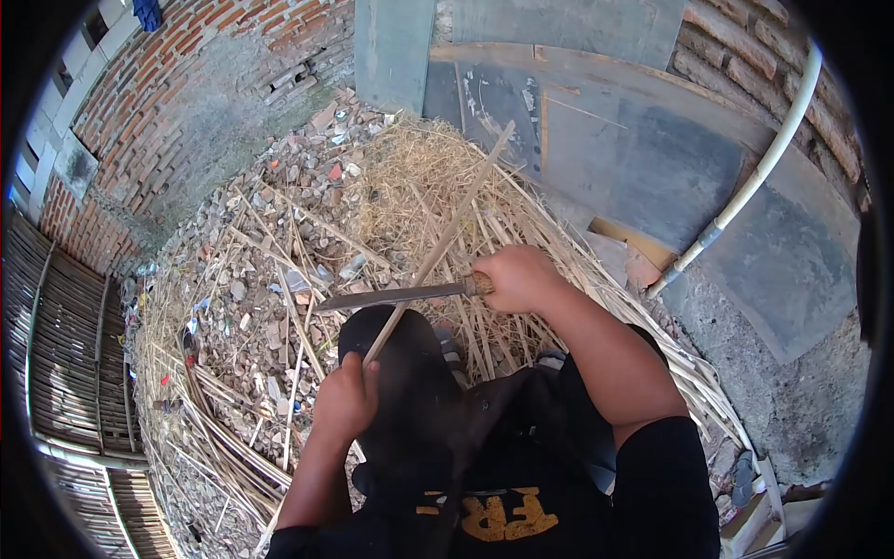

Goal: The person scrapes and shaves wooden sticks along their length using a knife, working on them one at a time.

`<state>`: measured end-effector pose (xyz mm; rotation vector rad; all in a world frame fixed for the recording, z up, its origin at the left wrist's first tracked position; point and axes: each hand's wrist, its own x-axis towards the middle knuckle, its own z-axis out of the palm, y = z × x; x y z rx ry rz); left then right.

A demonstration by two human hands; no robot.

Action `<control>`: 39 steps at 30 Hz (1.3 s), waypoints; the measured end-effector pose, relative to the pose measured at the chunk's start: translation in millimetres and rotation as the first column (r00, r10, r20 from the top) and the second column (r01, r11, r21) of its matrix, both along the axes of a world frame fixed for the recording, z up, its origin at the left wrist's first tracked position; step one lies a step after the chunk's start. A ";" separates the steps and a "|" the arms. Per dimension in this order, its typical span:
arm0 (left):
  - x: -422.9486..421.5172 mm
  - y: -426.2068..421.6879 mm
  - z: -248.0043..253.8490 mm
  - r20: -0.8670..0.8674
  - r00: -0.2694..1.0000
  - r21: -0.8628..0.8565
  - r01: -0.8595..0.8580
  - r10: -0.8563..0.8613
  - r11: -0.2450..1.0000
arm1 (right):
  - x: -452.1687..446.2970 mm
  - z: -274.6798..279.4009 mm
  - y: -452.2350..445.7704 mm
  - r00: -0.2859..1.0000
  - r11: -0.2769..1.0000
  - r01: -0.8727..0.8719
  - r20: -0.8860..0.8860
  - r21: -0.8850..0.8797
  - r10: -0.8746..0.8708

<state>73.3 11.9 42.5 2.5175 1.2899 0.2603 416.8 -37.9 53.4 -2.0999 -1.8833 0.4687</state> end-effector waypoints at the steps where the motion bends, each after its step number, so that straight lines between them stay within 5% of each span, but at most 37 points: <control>1: -0.4 -0.1 0.5 0.003 1.000 0.001 0.005 -0.005 1.000 | 11.2 -12.1 8.9 0.993 0.999 0.047 -0.106 -0.008 -0.047; 5: -6.1 3.7 -3.8 0.095 0.995 -0.038 0.013 -0.010 0.999 | 49.7 -56.9 29.4 0.902 0.944 0.316 -0.338 0.092 -0.269; 8: -8.4 4.5 -2.1 0.076 0.997 -0.026 -0.003 0.005 1.000 | 42.0 -40.7 24.1 0.930 0.950 0.305 -0.230 0.058 -0.285; 11: -4.8 3.0 -2.9 0.051 0.999 -0.028 -0.007 0.009 1.000 | 14.1 -32.1 14.2 0.969 0.984 0.171 -0.189 0.047 -0.160; 15: 3.6 0.8 1.1 0.031 0.999 -0.029 -0.007 0.008 1.000 | -16.2 -10.5 5.1 0.992 0.995 -0.099 0.076 -0.016 0.100; 19: -5.8 0.5 -5.1 0.117 0.993 -0.007 0.017 -0.016 1.000 | 13.7 -20.5 17.0 0.976 0.995 0.096 -0.195 -0.018 -0.098; 26: -3.8 -0.4 -3.3 0.030 1.000 0.030 0.005 -0.006 1.000 | -2.9 -18.4 10.6 0.995 0.997 0.073 -0.077 0.032 -0.070; 29: 1.3 -0.8 -2.7 0.002 1.000 0.050 0.024 -0.024 0.998 | -12.6 -7.5 3.9 0.995 0.995 -0.073 0.073 0.066 0.068; 32: -2.3 1.8 -5.3 0.019 0.999 0.044 0.042 -0.043 0.998 | -11.1 2.6 5.6 1.000 0.999 -0.005 0.022 -0.051 0.006; 35: -8.3 4.8 -11.5 0.061 0.997 0.032 0.047 -0.049 0.998 | 21.7 -27.1 20.4 0.943 0.954 0.296 -0.174 0.056 -0.283; 39: -8.1 4.4 -4.9 0.012 1.000 0.034 0.018 -0.019 0.999 | 43.0 -35.3 19.4 0.922 0.935 0.349 -0.200 0.060 -0.331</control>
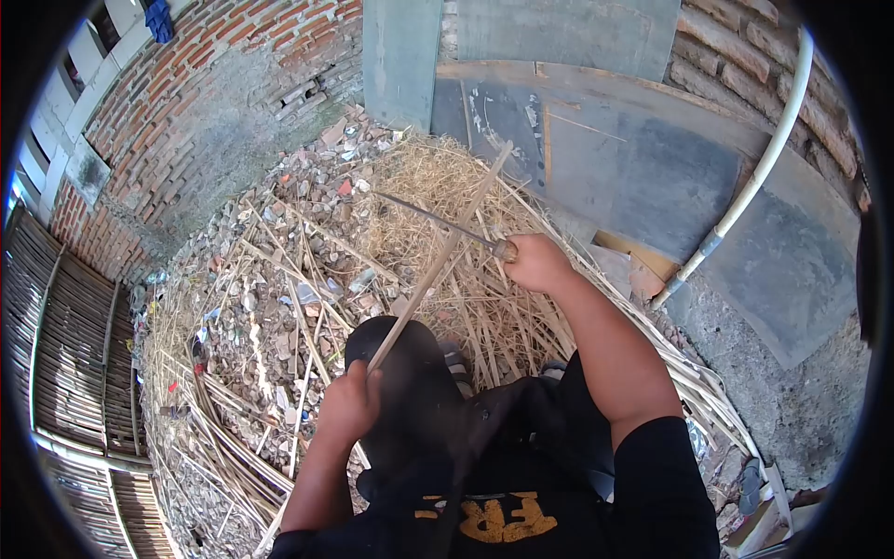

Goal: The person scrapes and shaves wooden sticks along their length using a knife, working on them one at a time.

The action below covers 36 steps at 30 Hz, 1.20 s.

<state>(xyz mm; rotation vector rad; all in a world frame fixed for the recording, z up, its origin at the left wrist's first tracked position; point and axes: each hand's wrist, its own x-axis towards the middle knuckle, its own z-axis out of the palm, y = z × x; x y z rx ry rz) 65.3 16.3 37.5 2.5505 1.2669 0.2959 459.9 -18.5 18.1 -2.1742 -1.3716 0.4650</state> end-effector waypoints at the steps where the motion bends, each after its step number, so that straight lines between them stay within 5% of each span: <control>1: 1.4 -0.9 1.0 -0.016 1.000 -0.010 -0.008 0.008 1.000 | -3.4 2.9 -2.6 0.999 1.000 -0.026 0.036 -0.009 0.026; 9: 6.0 -1.9 -3.2 0.004 0.999 0.040 0.050 -0.050 0.998 | -56.4 34.1 -18.8 0.872 0.912 -0.379 0.272 -0.156 0.408; 12: -2.7 -4.0 -8.4 0.049 0.998 0.037 0.029 -0.030 0.999 | -33.8 23.9 -6.1 0.972 0.969 -0.233 -0.012 -0.086 0.233; 18: -1.4 -0.9 -6.7 0.069 0.998 0.029 0.012 -0.014 1.000 | -27.6 8.5 -5.3 0.992 0.993 -0.119 0.049 -0.021 0.120; 27: 4.3 -2.3 -8.1 0.000 0.999 0.059 0.043 -0.043 0.997 | -52.2 41.9 -18.6 0.901 0.928 -0.336 0.233 -0.160 0.366; 30: -4.3 -1.1 -12.0 0.013 0.999 0.029 0.041 -0.041 0.999 | -20.9 13.1 -3.1 0.992 0.992 -0.121 -0.047 -0.026 0.119; 33: -3.9 -2.7 -7.8 0.006 1.000 0.041 0.019 -0.019 0.999 | -0.5 11.8 -0.3 0.999 0.998 0.048 -0.019 0.036 -0.048; 36: 1.4 -4.7 -2.2 -0.003 1.000 0.044 0.006 -0.005 0.999 | 6.1 9.6 -5.9 0.999 1.000 0.025 0.045 -0.003 -0.024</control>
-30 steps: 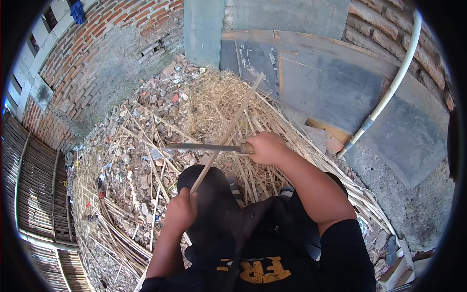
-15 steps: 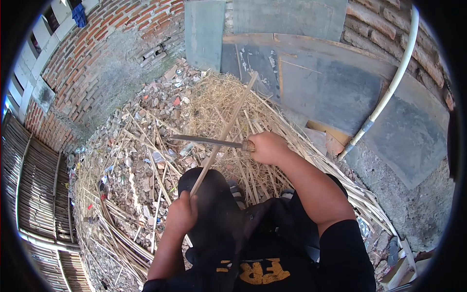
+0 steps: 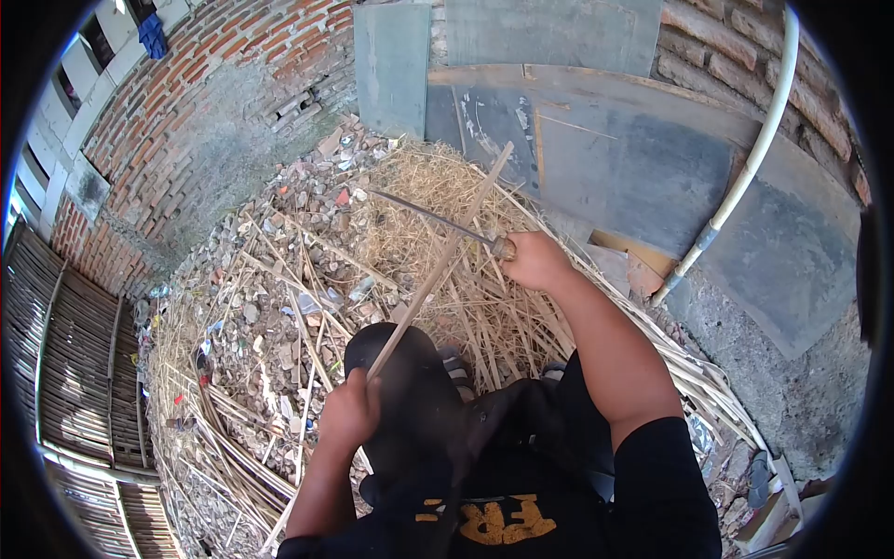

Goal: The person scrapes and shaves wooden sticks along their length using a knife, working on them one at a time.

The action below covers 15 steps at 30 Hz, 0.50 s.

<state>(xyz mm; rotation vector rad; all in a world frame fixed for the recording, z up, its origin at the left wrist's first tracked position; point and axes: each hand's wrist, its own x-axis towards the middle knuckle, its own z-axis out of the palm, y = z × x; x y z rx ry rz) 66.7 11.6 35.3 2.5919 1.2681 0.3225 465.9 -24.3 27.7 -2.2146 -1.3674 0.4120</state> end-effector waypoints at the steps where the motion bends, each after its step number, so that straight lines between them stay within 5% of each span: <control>1: 2.0 -1.1 1.1 0.002 1.000 -0.006 -0.004 0.004 1.000 | 0.7 -1.4 -2.6 0.999 1.000 -0.021 0.030 -0.002 0.021; 11: 3.1 -1.1 -2.6 0.019 1.000 -0.003 -0.004 0.004 1.000 | -49.1 17.8 -10.4 0.903 0.926 -0.370 0.202 -0.079 0.378; 15: -5.2 1.1 -7.7 0.059 0.998 0.006 0.026 -0.026 1.000 | -33.4 20.2 -6.1 0.972 0.973 -0.229 0.051 -0.038 0.231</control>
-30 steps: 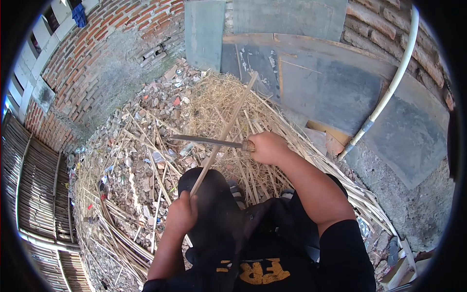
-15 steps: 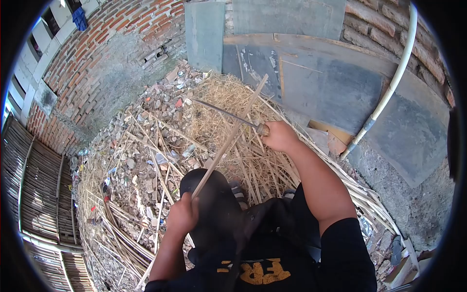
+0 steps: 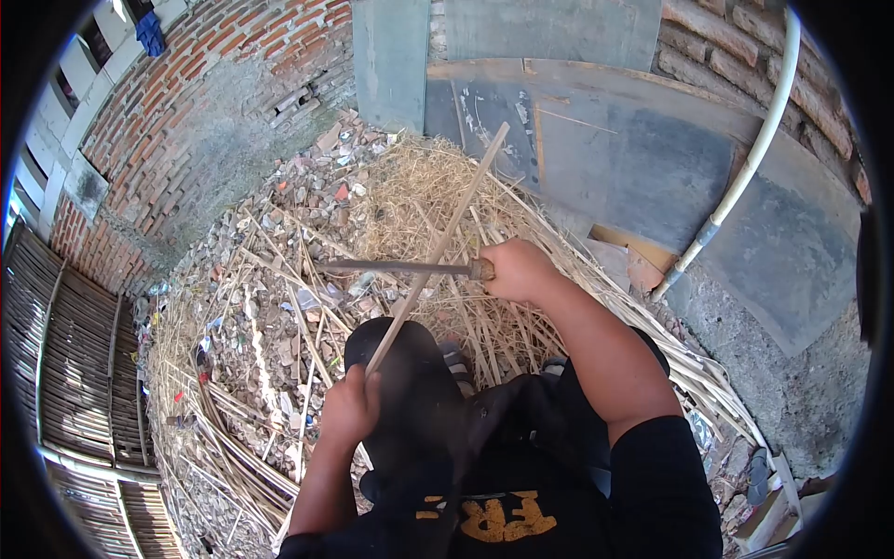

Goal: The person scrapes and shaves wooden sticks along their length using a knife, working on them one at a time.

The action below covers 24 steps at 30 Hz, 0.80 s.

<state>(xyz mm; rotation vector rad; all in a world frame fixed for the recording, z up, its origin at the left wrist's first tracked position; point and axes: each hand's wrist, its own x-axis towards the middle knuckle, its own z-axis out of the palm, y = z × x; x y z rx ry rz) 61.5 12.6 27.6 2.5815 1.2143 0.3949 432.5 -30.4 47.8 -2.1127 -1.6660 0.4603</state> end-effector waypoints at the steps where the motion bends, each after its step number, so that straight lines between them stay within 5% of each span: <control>1: 0.4 1.2 -0.9 0.030 1.000 -0.004 0.008 -0.008 1.000 | 8.8 -9.3 4.8 0.995 0.996 0.082 -0.059 0.031 -0.080; 3: 3.8 -0.7 0.9 0.051 0.999 -0.016 -0.004 0.005 1.000 | 26.2 -20.3 9.6 0.972 0.975 0.213 -0.115 0.059 -0.205; 9: 8.3 1.2 6.9 -0.025 1.000 -0.033 -0.006 0.005 0.999 | 42.1 -34.9 2.5 0.970 0.970 0.240 -0.026 -0.023 -0.241; 24: 7.3 1.9 4.4 0.026 1.000 -0.036 0.002 -0.001 0.999 | 5.2 -3.8 -3.0 0.996 0.996 0.078 0.047 -0.043 -0.076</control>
